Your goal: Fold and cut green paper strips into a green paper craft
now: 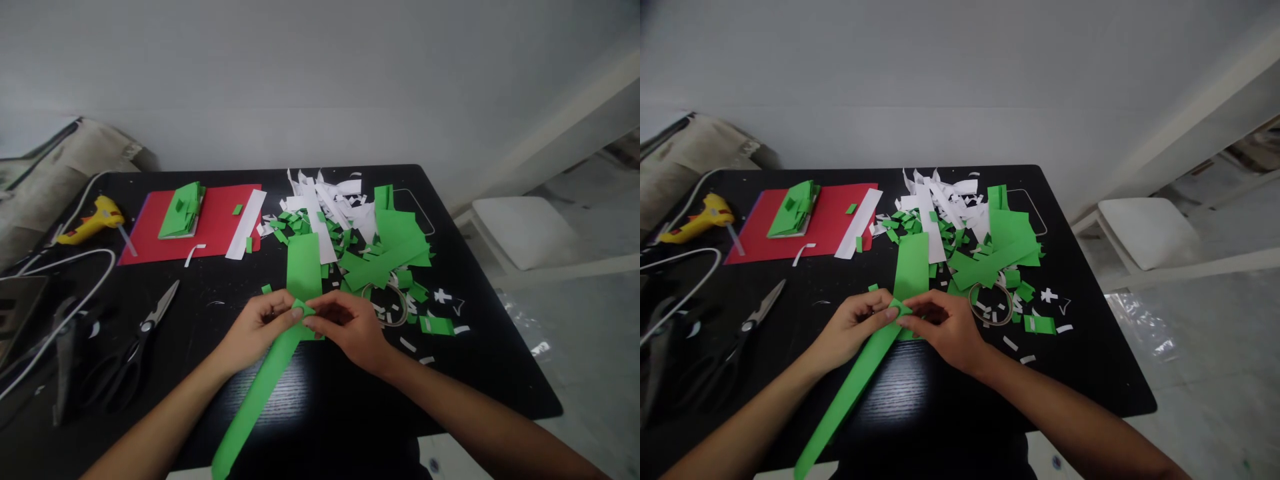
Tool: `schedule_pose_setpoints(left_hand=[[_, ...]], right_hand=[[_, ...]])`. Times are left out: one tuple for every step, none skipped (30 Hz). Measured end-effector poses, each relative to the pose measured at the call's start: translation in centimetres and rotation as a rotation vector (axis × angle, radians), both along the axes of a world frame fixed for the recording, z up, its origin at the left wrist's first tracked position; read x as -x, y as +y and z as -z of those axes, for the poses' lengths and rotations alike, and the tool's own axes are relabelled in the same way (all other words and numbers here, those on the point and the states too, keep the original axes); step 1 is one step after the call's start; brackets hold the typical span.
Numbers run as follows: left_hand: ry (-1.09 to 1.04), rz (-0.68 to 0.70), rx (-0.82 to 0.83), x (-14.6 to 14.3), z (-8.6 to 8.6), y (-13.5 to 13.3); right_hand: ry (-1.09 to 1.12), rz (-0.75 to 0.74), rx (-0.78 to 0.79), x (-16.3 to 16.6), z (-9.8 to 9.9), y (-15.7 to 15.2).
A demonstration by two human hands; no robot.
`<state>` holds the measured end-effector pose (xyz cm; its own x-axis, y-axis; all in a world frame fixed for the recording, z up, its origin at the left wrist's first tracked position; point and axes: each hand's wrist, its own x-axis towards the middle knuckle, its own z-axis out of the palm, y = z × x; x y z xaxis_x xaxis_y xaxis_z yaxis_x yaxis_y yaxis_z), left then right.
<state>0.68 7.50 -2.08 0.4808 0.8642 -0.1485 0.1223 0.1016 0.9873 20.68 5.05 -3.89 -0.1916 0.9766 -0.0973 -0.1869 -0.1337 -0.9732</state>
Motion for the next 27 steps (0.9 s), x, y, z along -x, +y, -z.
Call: schedule_pose_setpoints(left_hand=[[0.008,-0.010,-0.003,0.04,-0.01,0.05],[0.012,-0.018,0.001,0.09,-0.02,0.09],[0.015,-0.026,0.007,0.13,-0.03,0.13],[0.015,-0.035,0.014,0.17,-0.05,0.17],[0.015,-0.043,0.020,0.19,-0.07,0.19],[0.013,-0.048,0.025,0.20,-0.10,0.20],[0.010,-0.050,0.028,0.21,-0.13,0.20],[0.005,-0.045,0.031,0.20,-0.18,0.20],[0.000,-0.034,0.039,0.20,-0.22,0.20],[-0.005,-0.020,0.049,0.22,-0.27,0.19],[-0.009,-0.006,0.060,0.24,-0.31,0.19],[-0.010,0.007,0.071,0.28,-0.34,0.18],[-0.011,0.015,0.083,0.33,-0.37,0.18],[-0.014,0.021,0.096,0.39,-0.39,0.19],[-0.019,0.026,0.108,0.45,-0.41,0.20],[-0.025,0.031,0.119,0.50,-0.41,0.21],[-0.033,0.034,0.129,0.54,-0.41,0.23],[-0.040,0.037,0.136,0.56,-0.41,0.26],[-0.047,0.040,0.139,0.56,-0.40,0.28],[-0.052,0.042,0.142,0.56,-0.39,0.30],[-0.055,0.042,0.144,0.54,-0.39,0.32],[-0.057,0.040,0.147,0.53,-0.38,0.33],[-0.058,0.039,0.151,0.51,-0.38,0.32],[-0.058,0.039,0.154,0.50,-0.37,0.31],[-0.056,0.039,0.156,0.50,-0.37,0.30],[-0.053,0.041,0.156,0.50,-0.37,0.29],[-0.050,0.041,0.154,0.50,-0.36,0.27]], right_hand=[[-0.001,-0.004,-0.010,0.00,-0.05,-0.04],[0.000,-0.009,-0.019,-0.01,-0.12,-0.08],[0.002,-0.009,-0.026,-0.03,-0.21,-0.10],[0.003,-0.009,-0.030,-0.05,-0.29,-0.12],[0.003,-0.007,-0.030,-0.06,-0.37,-0.14],[0.003,-0.007,-0.030,-0.08,-0.43,-0.14],[0.000,-0.008,-0.029,-0.10,-0.47,-0.15],[-0.006,-0.010,-0.032,-0.11,-0.48,-0.15],[-0.015,-0.013,-0.042,-0.13,-0.47,-0.15],[-0.026,-0.013,-0.059,-0.15,-0.45,-0.14],[-0.042,-0.010,-0.083,-0.18,-0.42,-0.13],[-0.060,-0.007,-0.112,-0.21,-0.39,-0.11],[-0.078,-0.003,-0.143,-0.25,-0.37,-0.08],[-0.093,0.000,-0.173,-0.30,-0.37,-0.05],[-0.106,0.001,-0.196,-0.36,-0.40,-0.01],[-0.113,0.000,-0.214,-0.41,-0.44,0.03],[-0.116,-0.003,-0.227,-0.47,-0.50,0.07],[-0.117,-0.006,-0.235,-0.53,-0.58,0.10],[-0.119,-0.010,-0.243,-0.58,-0.65,0.13],[-0.121,-0.015,-0.253,-0.62,-0.72,0.15],[-0.124,-0.018,-0.262,-0.66,-0.78,0.16],[-0.127,-0.021,-0.271,-0.70,-0.81,0.17],[-0.129,-0.022,-0.278,-0.72,-0.82,0.17],[-0.130,-0.020,-0.284,-0.74,-0.80,0.17],[-0.128,-0.018,-0.289,-0.76,-0.77,0.17],[-0.124,-0.015,-0.294,-0.76,-0.72,0.17],[-0.120,-0.011,-0.301,-0.76,-0.66,0.16]])
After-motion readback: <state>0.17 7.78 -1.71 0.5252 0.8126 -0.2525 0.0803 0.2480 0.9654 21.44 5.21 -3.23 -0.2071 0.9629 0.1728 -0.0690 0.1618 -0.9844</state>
